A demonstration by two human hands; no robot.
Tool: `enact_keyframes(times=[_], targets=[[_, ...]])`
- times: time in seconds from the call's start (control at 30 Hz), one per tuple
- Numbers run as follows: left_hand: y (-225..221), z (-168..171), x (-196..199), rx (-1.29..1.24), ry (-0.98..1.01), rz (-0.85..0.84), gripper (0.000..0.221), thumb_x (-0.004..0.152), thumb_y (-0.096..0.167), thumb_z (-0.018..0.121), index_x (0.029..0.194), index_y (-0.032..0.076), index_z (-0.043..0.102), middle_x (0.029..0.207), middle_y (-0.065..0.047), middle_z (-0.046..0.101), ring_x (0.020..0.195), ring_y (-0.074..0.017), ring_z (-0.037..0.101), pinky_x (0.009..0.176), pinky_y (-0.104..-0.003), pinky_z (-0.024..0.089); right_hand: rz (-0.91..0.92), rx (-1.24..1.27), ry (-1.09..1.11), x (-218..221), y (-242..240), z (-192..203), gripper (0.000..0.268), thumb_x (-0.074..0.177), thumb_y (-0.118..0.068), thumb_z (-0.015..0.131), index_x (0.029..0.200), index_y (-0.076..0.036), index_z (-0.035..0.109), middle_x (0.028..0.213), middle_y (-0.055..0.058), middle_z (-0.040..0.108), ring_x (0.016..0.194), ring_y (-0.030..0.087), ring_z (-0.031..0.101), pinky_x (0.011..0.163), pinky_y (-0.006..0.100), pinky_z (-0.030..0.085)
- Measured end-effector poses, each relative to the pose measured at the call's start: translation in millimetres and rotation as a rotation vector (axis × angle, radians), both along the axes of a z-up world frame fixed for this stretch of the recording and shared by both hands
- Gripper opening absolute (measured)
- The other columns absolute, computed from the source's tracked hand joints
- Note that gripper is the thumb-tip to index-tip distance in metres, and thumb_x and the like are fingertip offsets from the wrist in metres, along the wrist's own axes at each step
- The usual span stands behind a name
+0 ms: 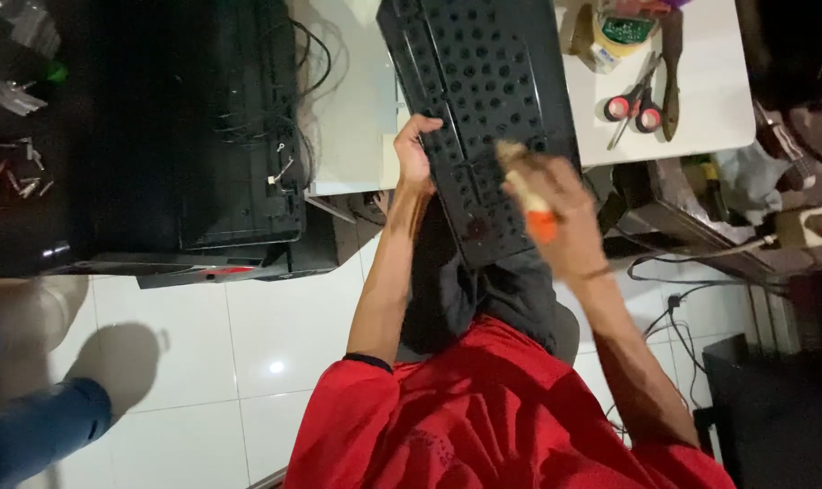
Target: Cleaning a computer keyboard by brushing the keys and the back casing with a small brush
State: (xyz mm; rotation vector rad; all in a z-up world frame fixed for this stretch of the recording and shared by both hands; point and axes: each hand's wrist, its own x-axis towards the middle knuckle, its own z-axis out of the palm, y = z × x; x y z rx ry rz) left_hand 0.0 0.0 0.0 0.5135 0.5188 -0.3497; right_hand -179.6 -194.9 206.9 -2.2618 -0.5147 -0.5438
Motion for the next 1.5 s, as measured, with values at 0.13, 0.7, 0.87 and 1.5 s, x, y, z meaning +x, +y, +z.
enact_keyframes(times=[0.13,0.7,0.87,1.5], targets=[[-1,-24,5,-0.010,-0.096,-0.002,0.016,0.070,0.012,0.077,0.084,0.004,0.077,0.079,-0.017,0.073,0.071,-0.0286,0.071,0.069,-0.036,0.054,0.160,0.178,0.210,-15,52,17,0.026,0.100,-0.011,0.065,0.125,-0.003,0.068,0.125,0.015,0.064,0.118,0.033,0.063,0.106,0.043,0.048],[3,-67,26,-0.165,-0.478,-0.118,0.078,0.102,0.073,0.056,0.149,0.011,0.054,0.149,-0.018,0.054,0.132,-0.0421,0.058,0.113,-0.055,0.046,0.375,-0.311,0.434,69,27,38,0.028,0.092,-0.009,0.065,0.119,-0.011,0.073,0.103,0.009,0.077,0.046,0.016,0.066,0.045,0.026,0.062],[-8,43,-24,-0.118,-0.434,-0.126,0.084,0.094,0.077,0.063,0.147,0.011,0.058,0.138,-0.026,0.061,0.120,-0.0462,0.064,0.104,-0.058,0.052,0.408,-0.015,0.035,107,28,55,0.030,0.101,-0.013,0.072,0.131,-0.016,0.072,0.110,0.007,0.069,0.095,0.028,0.071,0.082,0.034,0.056],[2,25,-11,0.015,-0.365,-0.169,0.098,0.087,0.088,0.056,0.148,0.011,0.055,0.137,-0.024,0.063,0.113,-0.0338,0.072,0.097,-0.046,0.061,0.452,-0.425,0.212,84,36,90,0.009,0.098,-0.014,0.069,0.105,-0.008,0.070,0.085,0.013,0.072,0.068,0.023,0.075,0.062,0.033,0.057]])
